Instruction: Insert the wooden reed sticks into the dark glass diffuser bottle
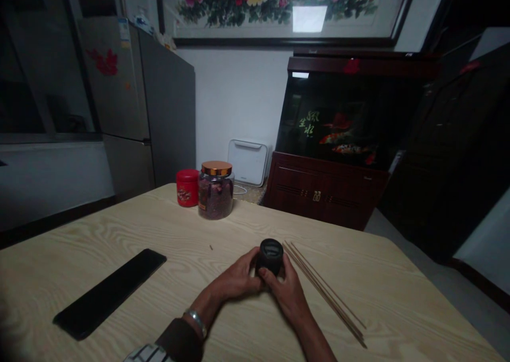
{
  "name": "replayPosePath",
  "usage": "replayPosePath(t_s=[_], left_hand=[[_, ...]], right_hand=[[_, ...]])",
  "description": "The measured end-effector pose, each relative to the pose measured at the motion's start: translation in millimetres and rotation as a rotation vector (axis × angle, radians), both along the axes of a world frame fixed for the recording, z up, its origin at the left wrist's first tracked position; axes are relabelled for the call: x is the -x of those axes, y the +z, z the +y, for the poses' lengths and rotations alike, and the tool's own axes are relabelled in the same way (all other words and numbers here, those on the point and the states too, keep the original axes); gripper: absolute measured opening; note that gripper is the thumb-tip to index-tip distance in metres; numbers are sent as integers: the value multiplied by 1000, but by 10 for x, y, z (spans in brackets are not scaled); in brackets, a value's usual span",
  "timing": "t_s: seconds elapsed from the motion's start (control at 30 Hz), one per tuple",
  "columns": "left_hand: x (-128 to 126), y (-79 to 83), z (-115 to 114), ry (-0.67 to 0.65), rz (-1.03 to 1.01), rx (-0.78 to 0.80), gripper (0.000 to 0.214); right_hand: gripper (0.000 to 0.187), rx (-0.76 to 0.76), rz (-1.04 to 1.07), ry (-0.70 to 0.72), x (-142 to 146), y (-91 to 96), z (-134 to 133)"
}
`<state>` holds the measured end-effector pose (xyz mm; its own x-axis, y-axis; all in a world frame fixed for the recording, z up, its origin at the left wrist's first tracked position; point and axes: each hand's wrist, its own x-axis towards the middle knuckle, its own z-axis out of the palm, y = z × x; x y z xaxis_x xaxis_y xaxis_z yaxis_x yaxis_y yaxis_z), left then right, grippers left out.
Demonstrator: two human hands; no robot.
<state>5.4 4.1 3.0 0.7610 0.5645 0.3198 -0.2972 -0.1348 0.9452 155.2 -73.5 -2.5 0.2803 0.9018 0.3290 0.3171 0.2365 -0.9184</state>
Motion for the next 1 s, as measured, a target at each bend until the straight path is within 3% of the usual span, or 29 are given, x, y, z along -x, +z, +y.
replayPosePath(t_s=[0.13,0.2,0.3,0.37,0.43,0.5,0.67,0.8,0.9,1.0], left_hand=[[56,-14,78,-30,-63,104,71],[85,-60,151,110,-30,147,60],[141,-108,258,407,31,131,34],[181,-77,295,566,81,48,13],[213,35,292,666,137,-56,28],[227,235,253,685,152,-122,43],[189,987,99,422,155,-103,61],[159,1505,11,-22,-21,104,65],[159,1716,-27,-338,-88,179,67],[160,1786,-40,-485,-81,231,68]], right_hand=[[53,-42,61,28,-8,-23,-14],[54,-37,138,-30,-37,-15,-25],[55,-10,282,-296,-161,36,-53],[50,-11,232,-441,-284,131,-91],[49,-10,106,-454,-404,294,-144],[52,19,20,-396,-487,521,-199],[63,126,31,-146,-505,1220,-281],[67,103,259,236,-433,1705,-337],[70,78,393,523,-372,1925,-384],[72,64,458,711,-313,2008,-402]])
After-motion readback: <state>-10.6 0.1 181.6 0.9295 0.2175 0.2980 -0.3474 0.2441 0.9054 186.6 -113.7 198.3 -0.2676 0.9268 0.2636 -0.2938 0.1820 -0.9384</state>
